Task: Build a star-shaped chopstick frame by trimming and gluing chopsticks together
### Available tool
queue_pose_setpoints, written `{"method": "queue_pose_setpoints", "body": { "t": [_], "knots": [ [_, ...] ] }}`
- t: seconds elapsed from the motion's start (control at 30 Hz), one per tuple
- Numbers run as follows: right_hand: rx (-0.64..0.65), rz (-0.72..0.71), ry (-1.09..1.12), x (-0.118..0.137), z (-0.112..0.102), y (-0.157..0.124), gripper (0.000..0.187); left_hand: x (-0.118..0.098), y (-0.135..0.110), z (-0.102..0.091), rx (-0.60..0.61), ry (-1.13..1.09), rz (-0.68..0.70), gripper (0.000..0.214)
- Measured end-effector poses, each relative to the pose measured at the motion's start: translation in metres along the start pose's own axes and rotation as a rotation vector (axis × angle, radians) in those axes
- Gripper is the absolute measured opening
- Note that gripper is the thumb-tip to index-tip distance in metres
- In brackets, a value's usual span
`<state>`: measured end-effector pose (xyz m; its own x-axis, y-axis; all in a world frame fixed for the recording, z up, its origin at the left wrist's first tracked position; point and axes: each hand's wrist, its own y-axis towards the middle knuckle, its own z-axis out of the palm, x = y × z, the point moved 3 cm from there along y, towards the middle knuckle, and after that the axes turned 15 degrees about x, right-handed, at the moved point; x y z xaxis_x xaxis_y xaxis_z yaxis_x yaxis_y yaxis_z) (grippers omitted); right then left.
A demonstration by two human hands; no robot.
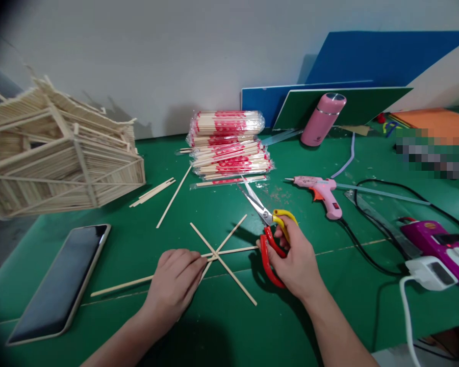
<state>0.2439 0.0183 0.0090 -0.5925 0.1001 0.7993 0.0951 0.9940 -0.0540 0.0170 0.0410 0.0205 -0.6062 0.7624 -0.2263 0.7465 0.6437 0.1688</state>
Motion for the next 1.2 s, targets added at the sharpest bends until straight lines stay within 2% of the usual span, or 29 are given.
{"method": "queue_pose_setpoints", "body": {
  "t": [0.43, 1.2],
  "knots": [
    [0.015, 0.035, 0.01, -0.006, 0.0032, 0.0, 0.047, 0.0017, 0.0005, 0.004, 0.112, 0.043, -0.02, 0.022],
    [0.039, 0.063, -0.038, -0.0067, 0.0052, 0.0007, 0.048, 0.0012, -0.0005, 0.0047, 0.118, 0.083, -0.009, 0.022]
  ]
}}
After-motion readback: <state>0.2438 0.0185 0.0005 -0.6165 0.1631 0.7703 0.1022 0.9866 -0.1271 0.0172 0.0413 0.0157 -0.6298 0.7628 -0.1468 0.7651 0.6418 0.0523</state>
